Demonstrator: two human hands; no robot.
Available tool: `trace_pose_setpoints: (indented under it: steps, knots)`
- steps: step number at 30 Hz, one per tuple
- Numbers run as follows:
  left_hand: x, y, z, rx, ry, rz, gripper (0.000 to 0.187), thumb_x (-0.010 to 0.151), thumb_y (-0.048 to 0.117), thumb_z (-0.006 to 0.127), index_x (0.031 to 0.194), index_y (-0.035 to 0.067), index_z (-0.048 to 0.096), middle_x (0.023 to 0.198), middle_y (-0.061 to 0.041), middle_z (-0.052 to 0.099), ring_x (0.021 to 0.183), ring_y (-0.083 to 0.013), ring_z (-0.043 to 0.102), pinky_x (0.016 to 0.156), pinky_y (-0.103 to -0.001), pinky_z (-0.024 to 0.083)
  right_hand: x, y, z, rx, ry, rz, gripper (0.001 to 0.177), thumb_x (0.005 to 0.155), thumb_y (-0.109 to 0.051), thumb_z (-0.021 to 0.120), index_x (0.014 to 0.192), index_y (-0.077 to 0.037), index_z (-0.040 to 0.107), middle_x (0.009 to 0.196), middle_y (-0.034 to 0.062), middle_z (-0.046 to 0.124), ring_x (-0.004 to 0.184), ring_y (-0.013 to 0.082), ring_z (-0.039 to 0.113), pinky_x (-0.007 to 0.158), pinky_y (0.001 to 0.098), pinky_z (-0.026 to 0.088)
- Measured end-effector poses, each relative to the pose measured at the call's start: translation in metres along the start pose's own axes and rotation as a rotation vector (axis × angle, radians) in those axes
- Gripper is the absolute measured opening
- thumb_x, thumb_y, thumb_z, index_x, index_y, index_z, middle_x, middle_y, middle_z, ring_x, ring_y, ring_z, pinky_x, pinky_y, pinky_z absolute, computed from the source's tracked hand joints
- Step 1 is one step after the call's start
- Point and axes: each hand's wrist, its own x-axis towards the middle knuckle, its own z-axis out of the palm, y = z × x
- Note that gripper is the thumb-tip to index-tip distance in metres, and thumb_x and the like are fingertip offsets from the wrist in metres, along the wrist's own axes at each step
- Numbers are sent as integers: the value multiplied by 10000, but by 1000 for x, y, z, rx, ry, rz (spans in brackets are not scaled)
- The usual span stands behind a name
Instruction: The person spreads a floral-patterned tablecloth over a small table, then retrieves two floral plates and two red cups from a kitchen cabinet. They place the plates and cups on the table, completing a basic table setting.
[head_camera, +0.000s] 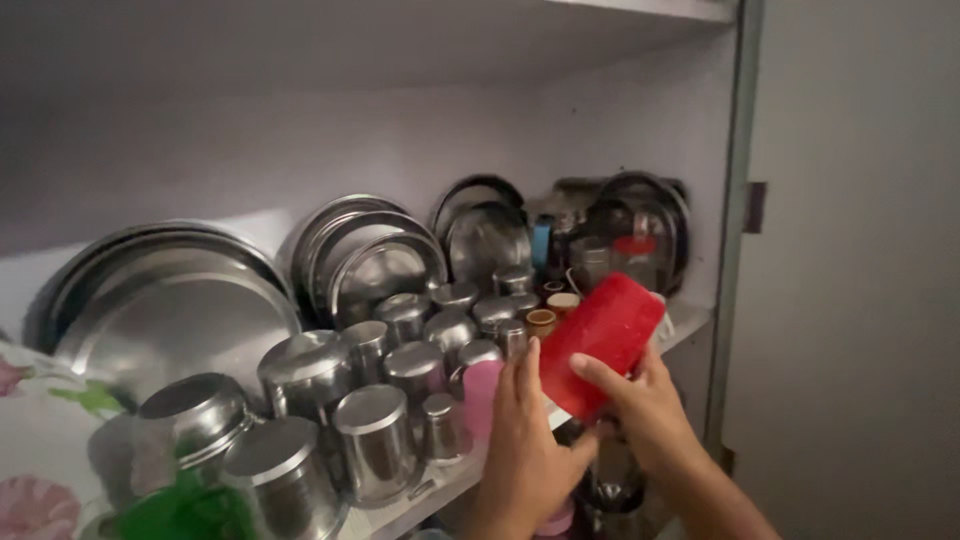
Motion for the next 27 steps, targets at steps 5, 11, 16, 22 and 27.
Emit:
trace_pose_setpoints:
  steps: [5, 11, 16, 22, 27]
  knots:
    - [-22, 8, 21, -310, 8, -181, 1018, 573, 171, 945, 1442, 44, 431, 1352, -175, 543, 1241, -327, 627, 976, -403, 575, -45, -16, -12, 164, 142, 94, 705, 763, -283, 748, 1379, -76, 473, 1169, 144, 691, 1025, 262, 719, 849, 453, 602]
    - [-62, -6, 60, -762, -223, -560, 1144, 506, 89, 934, 1495, 120, 360, 1346, -126, 573, 1212, -241, 687, 969, -400, 620, -73, -33, -95, 366, 283, -179, 756, 888, -394, 691, 1451, 7, 386, 1246, 198, 595, 1100, 319, 631, 887, 538, 520]
    - [-90, -21, 117, -1143, 19, -170, 1025, 653, 4, 915, 1458, 17, 280, 1324, -249, 599, 1158, -329, 693, 963, -487, 604, -107, -39, -160, 328, 480, -202, 669, 907, -382, 639, 1438, -55, 399, 1330, 129, 569, 1239, 265, 588, 996, 503, 507]
    - [-154, 2, 194, -1261, 48, -507, 910, 631, -3, 883, 1404, 1, 402, 1243, -242, 682, 1050, -325, 738, 865, -507, 616, -167, -29, -215, 391, 449, -149, 748, 938, -424, 612, 1536, -49, 363, 1424, 122, 546, 1247, 281, 590, 946, 520, 519]
    - [-188, 49, 250, -1313, -238, -164, 620, 859, 21, 887, 1364, -121, 557, 1264, -316, 718, 1131, -348, 735, 1006, -490, 572, -215, -56, -266, 322, 619, -63, 679, 891, -394, 577, 1512, -250, 343, 1403, 51, 548, 1228, 269, 598, 919, 580, 513]
